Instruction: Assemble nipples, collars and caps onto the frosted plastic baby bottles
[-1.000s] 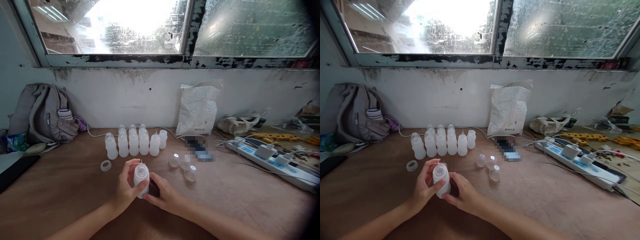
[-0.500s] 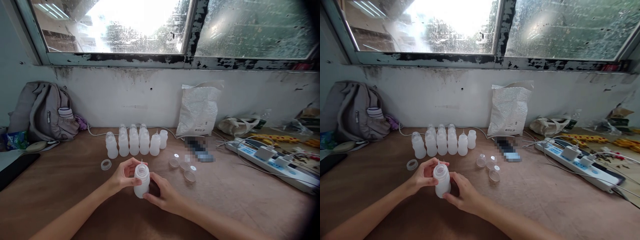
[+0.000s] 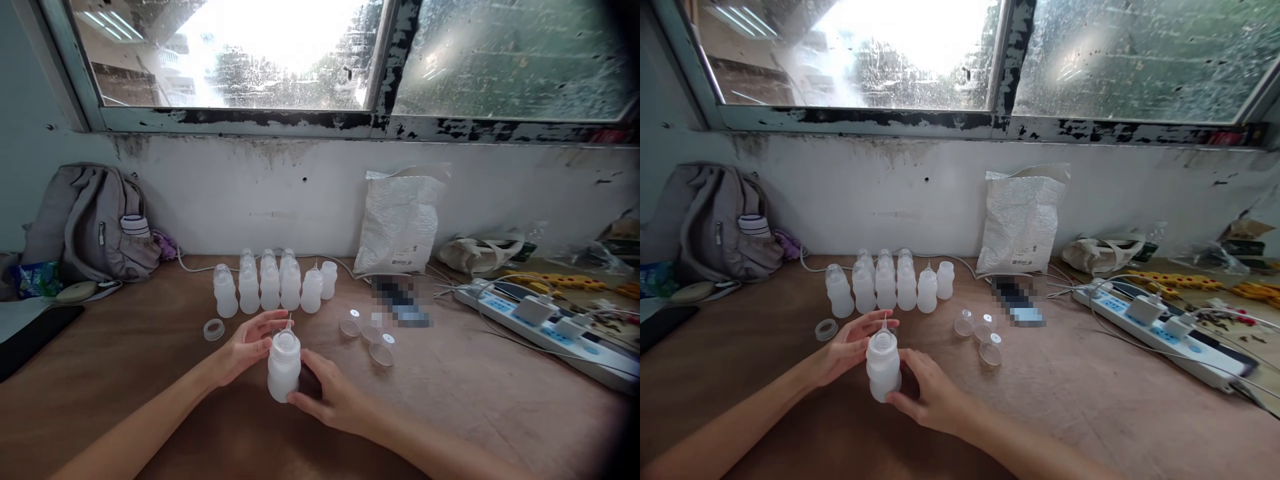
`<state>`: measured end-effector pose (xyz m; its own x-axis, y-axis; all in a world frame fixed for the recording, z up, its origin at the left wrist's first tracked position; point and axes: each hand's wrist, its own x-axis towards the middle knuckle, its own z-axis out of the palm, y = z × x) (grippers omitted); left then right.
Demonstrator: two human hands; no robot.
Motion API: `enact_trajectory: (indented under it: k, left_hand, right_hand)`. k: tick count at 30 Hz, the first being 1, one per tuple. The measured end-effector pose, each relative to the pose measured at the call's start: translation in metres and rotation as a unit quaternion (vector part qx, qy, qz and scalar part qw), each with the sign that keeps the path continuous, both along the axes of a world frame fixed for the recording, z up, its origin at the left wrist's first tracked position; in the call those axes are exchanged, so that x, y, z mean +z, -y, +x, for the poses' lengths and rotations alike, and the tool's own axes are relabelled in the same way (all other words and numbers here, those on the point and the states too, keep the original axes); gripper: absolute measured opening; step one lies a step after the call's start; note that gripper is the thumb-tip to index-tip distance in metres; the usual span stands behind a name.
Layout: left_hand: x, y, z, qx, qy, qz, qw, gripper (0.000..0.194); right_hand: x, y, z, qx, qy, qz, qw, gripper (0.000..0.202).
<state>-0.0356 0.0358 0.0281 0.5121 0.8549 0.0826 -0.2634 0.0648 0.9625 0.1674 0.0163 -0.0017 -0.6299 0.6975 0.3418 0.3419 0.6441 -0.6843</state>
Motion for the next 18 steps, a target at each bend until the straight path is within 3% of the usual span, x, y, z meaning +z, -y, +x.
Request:
enact_trajectory:
  k: [5,10,18]
  left_hand:
    - [0.007,0.005,0.002,-0.039,0.0,0.028,0.999,0.046]
    - [0.016,0.012,0.007,-0.02,-0.03,0.056,0.998,0.038]
    - [0.0,0.008,0.008,-0.007,0.009,0.03,0.999,0.04]
  right_hand:
    - [0.0,0.0,0.0,0.004,-0.006,-0.007,1.0,0.041]
    - [0.0,-0.001,0.001,0.005,-0.009,-0.016,1.0,0.04]
    - [0.002,-0.002,0.001,0.008,-0.012,-0.023,1.0,0.038]
